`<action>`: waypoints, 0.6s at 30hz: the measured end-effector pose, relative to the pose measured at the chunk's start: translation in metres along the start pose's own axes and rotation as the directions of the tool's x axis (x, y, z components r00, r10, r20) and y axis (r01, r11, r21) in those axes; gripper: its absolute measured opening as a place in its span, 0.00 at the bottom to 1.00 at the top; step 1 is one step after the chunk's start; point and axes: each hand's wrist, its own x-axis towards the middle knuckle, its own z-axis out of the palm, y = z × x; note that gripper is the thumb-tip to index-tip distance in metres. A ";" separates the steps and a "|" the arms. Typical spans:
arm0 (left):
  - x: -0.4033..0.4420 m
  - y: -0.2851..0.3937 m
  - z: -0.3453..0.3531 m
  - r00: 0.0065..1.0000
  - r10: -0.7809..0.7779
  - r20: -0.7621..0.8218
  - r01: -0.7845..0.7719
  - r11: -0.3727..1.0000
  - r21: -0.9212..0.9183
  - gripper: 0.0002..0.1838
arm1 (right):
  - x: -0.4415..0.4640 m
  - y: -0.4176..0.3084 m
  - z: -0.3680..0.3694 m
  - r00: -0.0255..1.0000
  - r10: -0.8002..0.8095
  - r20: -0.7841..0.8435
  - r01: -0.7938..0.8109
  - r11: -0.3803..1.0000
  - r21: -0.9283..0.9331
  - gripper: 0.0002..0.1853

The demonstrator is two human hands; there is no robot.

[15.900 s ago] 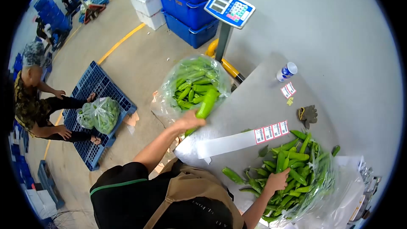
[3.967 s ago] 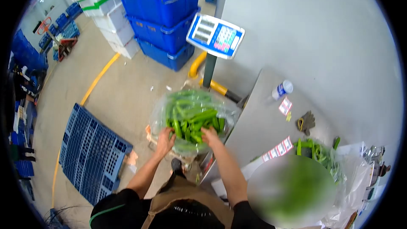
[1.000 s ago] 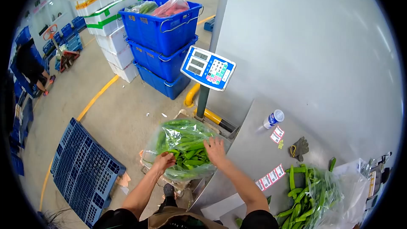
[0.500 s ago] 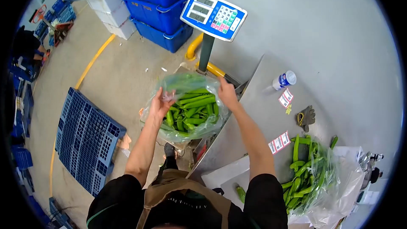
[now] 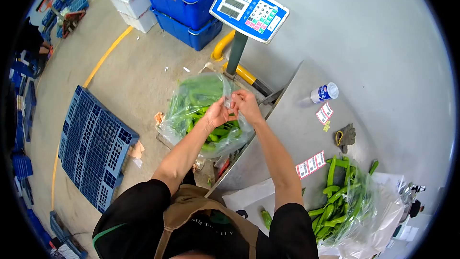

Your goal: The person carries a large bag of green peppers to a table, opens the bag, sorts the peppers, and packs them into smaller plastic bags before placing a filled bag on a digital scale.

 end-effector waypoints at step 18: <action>-0.180 0.153 -0.012 0.900 0.363 -0.240 -0.082 0.682 0.727 0.19 | -0.044 0.123 0.175 0.966 0.237 0.105 -0.183 0.910 -0.371 0.49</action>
